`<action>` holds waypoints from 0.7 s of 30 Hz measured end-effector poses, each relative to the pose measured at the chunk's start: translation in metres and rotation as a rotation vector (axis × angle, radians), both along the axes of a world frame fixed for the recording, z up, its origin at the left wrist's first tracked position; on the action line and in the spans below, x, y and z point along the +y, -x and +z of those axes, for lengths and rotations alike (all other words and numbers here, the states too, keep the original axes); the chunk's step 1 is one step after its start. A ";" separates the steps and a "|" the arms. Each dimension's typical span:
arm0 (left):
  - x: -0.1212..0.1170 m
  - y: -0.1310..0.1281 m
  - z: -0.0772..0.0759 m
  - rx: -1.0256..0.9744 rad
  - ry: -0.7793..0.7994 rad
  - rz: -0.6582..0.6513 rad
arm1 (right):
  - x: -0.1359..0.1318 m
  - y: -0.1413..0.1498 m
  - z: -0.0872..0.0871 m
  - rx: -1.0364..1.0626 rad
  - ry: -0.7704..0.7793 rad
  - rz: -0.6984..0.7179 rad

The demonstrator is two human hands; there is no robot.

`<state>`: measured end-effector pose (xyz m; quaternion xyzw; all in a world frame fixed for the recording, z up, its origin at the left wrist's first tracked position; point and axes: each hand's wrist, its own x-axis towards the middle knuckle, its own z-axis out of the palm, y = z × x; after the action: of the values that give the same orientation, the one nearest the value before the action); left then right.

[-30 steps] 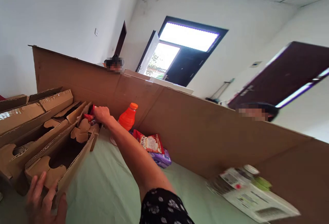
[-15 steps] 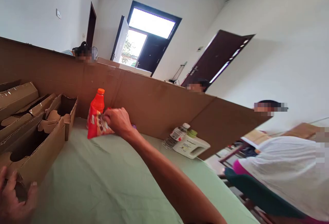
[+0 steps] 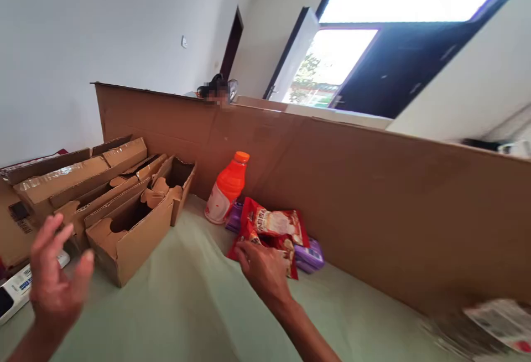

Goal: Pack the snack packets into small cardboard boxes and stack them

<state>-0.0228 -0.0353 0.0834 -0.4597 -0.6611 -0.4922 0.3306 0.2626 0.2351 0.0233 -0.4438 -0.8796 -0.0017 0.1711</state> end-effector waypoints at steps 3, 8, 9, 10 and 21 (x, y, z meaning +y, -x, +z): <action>0.004 0.050 0.053 -0.184 0.413 0.099 | -0.020 0.015 -0.035 0.091 0.067 0.119; 0.052 0.137 0.087 -0.293 0.994 -0.078 | -0.052 0.029 -0.086 0.222 0.110 0.129; 0.061 0.147 0.085 -0.298 1.089 -0.116 | -0.056 0.029 -0.092 0.246 0.108 0.121; 0.069 0.154 0.082 -0.300 1.168 -0.148 | -0.058 0.028 -0.097 0.267 0.105 0.114; 0.101 0.157 0.033 -0.284 1.363 -0.015 | -0.058 0.025 -0.107 0.368 0.121 0.127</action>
<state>-0.1801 0.0655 0.1163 -0.5005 -0.8563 -0.0250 -0.1246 0.2377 0.1769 -0.0841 -0.3897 -0.8582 0.1429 0.3019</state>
